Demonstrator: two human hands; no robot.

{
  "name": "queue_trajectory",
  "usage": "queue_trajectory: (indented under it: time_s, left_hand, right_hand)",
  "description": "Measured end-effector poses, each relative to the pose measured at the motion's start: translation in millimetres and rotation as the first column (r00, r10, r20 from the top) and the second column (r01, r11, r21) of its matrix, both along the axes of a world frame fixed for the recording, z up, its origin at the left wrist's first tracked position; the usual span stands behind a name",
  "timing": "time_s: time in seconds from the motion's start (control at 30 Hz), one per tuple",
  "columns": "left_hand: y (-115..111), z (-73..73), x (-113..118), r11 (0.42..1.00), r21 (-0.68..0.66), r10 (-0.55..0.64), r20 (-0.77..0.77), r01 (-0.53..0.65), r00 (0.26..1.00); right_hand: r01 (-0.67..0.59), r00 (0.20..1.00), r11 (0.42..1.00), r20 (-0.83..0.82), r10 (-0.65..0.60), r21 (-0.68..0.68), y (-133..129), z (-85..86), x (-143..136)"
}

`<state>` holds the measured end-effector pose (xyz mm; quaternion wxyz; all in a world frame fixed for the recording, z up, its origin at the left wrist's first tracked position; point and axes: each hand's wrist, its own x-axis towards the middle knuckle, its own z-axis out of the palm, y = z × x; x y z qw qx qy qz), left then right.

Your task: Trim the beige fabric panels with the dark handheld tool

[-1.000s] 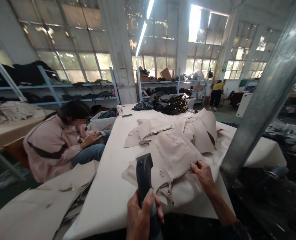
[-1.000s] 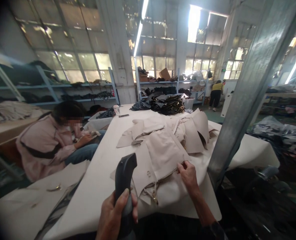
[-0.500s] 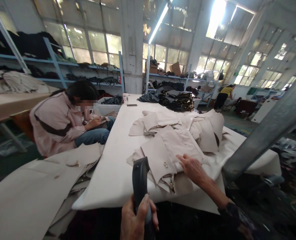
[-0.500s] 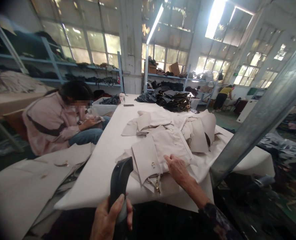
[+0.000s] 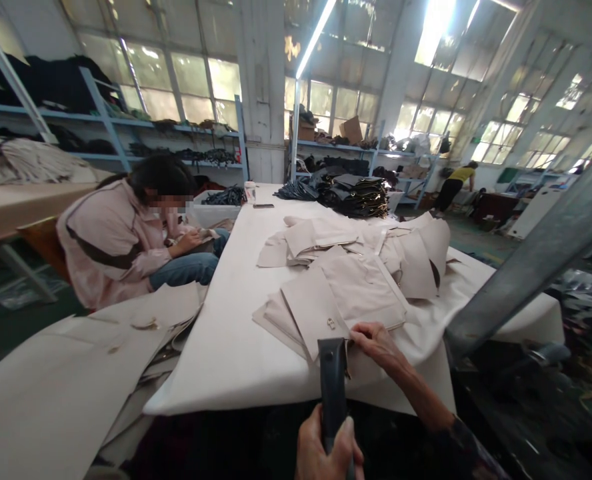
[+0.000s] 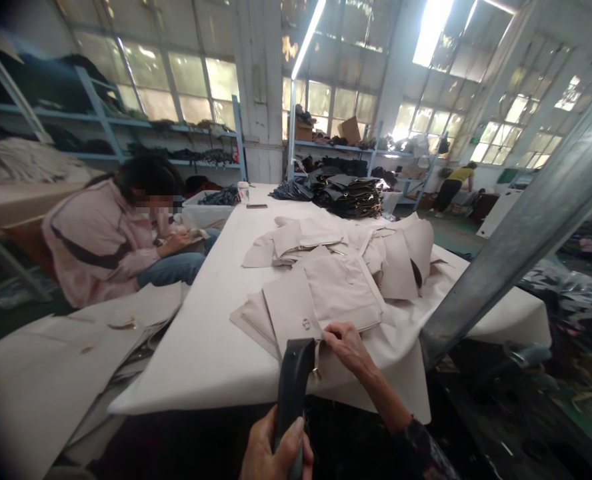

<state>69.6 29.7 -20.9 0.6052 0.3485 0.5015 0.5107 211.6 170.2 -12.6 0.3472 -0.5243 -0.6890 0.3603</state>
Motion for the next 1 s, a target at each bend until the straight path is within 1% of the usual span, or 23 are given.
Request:
queue_trajectory:
  time_s: [0.13, 0.2, 0.27, 0.33, 0.4, 0.47, 0.53, 0.6, 0.67, 0.77, 0.83, 0.93, 1.0]
  left_hand:
    - [10.2, -3.3, 8.6, 0.998, -0.015, -0.067, 0.029, 0.067, 0.997]
    - [16.3, -2.7, 11.9, 0.994, -0.032, -0.101, 0.025, 0.102, 0.995]
    - [22.7, -0.1, 12.4, 0.993, -0.044, -0.111, 0.004, 0.111, 0.994]
    - [28.1, 4.2, 8.8, 0.996, -0.045, -0.084, -0.027, 0.083, 0.996]
    - [31.6, 9.2, 1.8, 0.999, -0.038, -0.031, -0.055, 0.029, 0.998]
    - [32.3, 13.5, -5.6, 0.999, -0.034, 0.011, -0.071, -0.013, 0.997]
    - [30.1, 15.5, -9.4, 0.999, -0.047, 0.025, -0.063, -0.028, 0.998]
    - [25.9, 14.4, -7.2, 0.996, -0.086, 0.015, -0.036, -0.018, 0.999]
    - [21.4, 10.7, 0.7, 0.994, -0.112, -0.009, -0.012, 0.008, 1.000]
    - [18.2, 3.9, 15.5, 0.993, -0.108, -0.038, 0.010, 0.039, 0.999]
    - [20.4, 1.0, 21.7, 0.991, -0.115, -0.061, 0.023, 0.063, 0.998]
    - [28.8, 0.8, 20.9, 0.988, -0.114, -0.104, 0.016, 0.105, 0.994]
    - [34.8, 3.8, 14.8, 0.991, -0.089, -0.097, -0.014, 0.095, 0.995]
  right_hand:
    - [-0.037, 0.990, 0.992, -0.136, 0.021, -0.122, 4.3, -6.0, 4.7]
    - [-0.047, 0.983, 0.986, -0.183, 0.018, -0.157, 3.7, -9.3, 6.5]
    - [-0.046, 0.977, 0.984, -0.214, 0.008, -0.171, 3.0, -11.5, 8.0]
    - [-0.038, 0.972, 0.983, -0.236, -0.006, -0.179, 2.8, -12.9, 9.5]
    - [-0.033, 0.966, 0.982, -0.257, -0.016, -0.186, 3.0, -14.0, 10.9]
    - [-0.035, 0.959, 0.981, -0.281, -0.021, -0.193, 3.5, -15.5, 12.0]
    - [-0.044, 0.951, 0.979, -0.308, -0.021, -0.201, 4.2, -17.3, 12.6]
    - [-0.055, 0.942, 0.976, -0.334, -0.019, -0.212, 5.0, -18.6, 12.9]
    - [-0.069, 0.935, 0.972, -0.354, -0.015, -0.224, 5.9, -18.8, 13.2]
    - [-0.089, 0.924, 0.966, -0.382, -0.010, -0.242, 7.1, -18.1, 14.7]
    - [-0.103, 0.912, 0.961, -0.409, -0.011, -0.256, 7.5, -18.9, 16.7]
    - [-0.125, 0.887, 0.955, -0.462, -0.014, -0.269, 7.2, -23.5, 20.1]
    - [-0.120, 0.868, 0.957, -0.495, -0.028, -0.266, 6.2, -27.9, 21.9]
